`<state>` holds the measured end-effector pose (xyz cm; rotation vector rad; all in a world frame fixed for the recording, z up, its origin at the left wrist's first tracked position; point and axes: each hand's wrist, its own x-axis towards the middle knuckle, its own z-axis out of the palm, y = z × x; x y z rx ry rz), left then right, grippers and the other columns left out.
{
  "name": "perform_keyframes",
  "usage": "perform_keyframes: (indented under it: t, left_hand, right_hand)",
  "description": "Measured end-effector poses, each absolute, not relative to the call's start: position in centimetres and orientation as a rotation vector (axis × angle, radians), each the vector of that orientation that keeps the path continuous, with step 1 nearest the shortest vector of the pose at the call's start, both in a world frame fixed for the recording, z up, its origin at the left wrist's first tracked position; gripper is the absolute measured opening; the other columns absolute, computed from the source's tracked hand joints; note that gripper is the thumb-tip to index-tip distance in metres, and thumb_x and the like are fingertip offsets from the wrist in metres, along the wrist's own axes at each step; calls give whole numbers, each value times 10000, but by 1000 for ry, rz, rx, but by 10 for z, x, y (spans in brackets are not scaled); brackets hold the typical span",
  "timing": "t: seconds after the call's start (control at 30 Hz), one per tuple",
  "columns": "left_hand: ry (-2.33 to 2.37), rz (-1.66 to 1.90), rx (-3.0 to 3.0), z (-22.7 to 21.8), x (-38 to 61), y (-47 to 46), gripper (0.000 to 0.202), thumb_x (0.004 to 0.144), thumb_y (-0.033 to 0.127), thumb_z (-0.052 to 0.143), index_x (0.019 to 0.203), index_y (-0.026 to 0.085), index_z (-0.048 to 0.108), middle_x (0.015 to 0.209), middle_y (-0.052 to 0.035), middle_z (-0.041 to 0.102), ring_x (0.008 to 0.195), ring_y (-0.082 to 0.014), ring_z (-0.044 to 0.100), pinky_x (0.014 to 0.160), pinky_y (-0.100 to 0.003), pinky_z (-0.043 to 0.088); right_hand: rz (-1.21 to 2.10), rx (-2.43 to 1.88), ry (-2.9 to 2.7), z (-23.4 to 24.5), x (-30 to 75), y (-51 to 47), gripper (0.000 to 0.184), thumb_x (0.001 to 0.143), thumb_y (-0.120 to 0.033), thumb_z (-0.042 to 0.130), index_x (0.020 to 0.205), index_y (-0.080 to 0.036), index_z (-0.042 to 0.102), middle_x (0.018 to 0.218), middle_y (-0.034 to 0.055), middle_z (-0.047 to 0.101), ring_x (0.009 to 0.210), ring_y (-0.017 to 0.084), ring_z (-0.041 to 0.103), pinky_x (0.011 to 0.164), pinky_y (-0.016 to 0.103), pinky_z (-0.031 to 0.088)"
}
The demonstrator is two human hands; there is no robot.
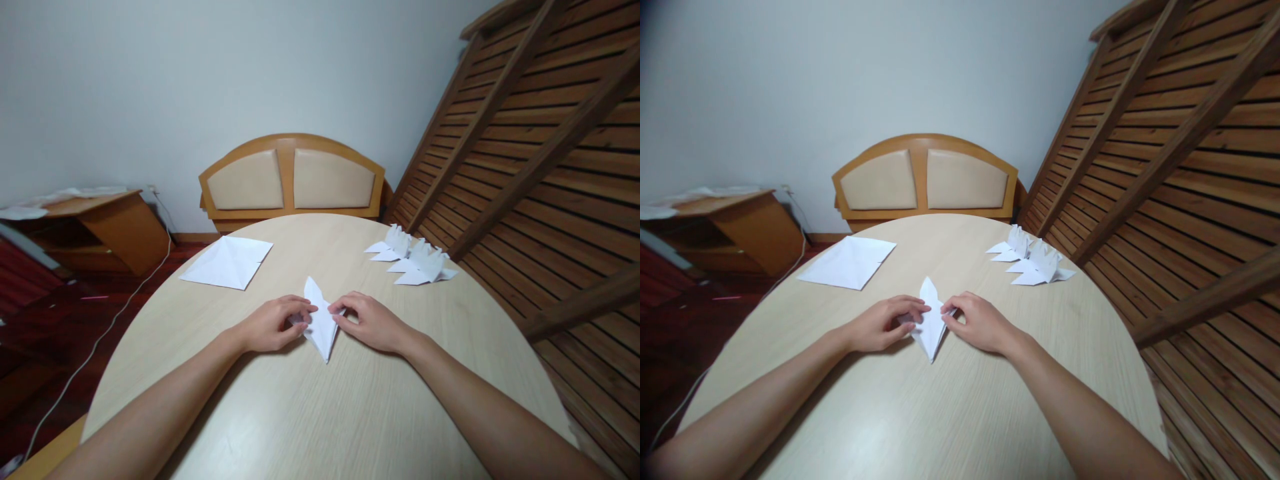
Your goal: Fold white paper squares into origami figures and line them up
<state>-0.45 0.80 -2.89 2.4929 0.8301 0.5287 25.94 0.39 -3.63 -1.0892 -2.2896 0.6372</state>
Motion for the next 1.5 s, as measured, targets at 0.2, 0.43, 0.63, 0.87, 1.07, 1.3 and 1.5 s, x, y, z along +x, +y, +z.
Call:
perform_keyframes:
  t: [0.2,0.43,0.63,0.87,1.07,1.3,1.5]
  left_hand:
    - [854,549,2453,-28,-2,8,163,957,281,529,873,198,642,1253,-87,699,1199,-233,616,1010,-377,470]
    - [921,567,2357,-33,-2,10,209,995,314,471,884,201,607,1211,-97,711,1106,-214,671,927,-350,501]
    - [1022,639,2203,-38,0,11,239,1039,393,384,918,227,507,1171,-100,729,1135,-225,667,904,-350,499]
    - [1178,778,2093,-44,6,13,296,1046,461,330,905,235,458,1093,-95,748,889,-219,681,758,-327,467]
    - [1183,792,2096,-40,9,7,313,1040,482,316,907,230,444,1023,-85,738,805,-209,639,722,-319,442]
    - [1167,699,2329,-36,15,-3,272,943,437,509,1060,192,523,840,-45,686,666,-187,608,618,-288,423]
    - [1313,744,2202,-39,26,-3,252,947,245,446,1093,177,641,875,-70,738,726,-204,655,663,-294,447]
  right_hand:
    - [638,-1090,-2306,-34,260,4,151,949,-282,600,970,-216,734,941,49,724,893,191,639,805,310,466]
    - [632,-1087,-2323,-39,262,10,181,970,-318,593,923,-202,725,882,45,705,845,188,622,763,301,439]
    - [680,-1119,-2275,-39,261,11,230,1004,-327,519,903,-191,674,875,44,688,830,184,611,740,298,433]
    - [617,-983,-2367,-29,262,2,203,911,-340,657,1058,-201,679,1058,65,707,983,210,627,871,333,467]
    - [524,-999,-2357,-41,254,6,176,932,-171,585,1072,-216,682,1102,63,721,1037,211,641,911,339,462]
    - [412,-1177,-2307,-37,252,6,169,1006,-261,489,940,-199,632,875,45,692,813,189,636,724,299,431]
    - [434,-1189,-2278,-36,249,5,191,997,-261,493,1150,-227,603,1027,65,735,904,217,688,760,307,443]
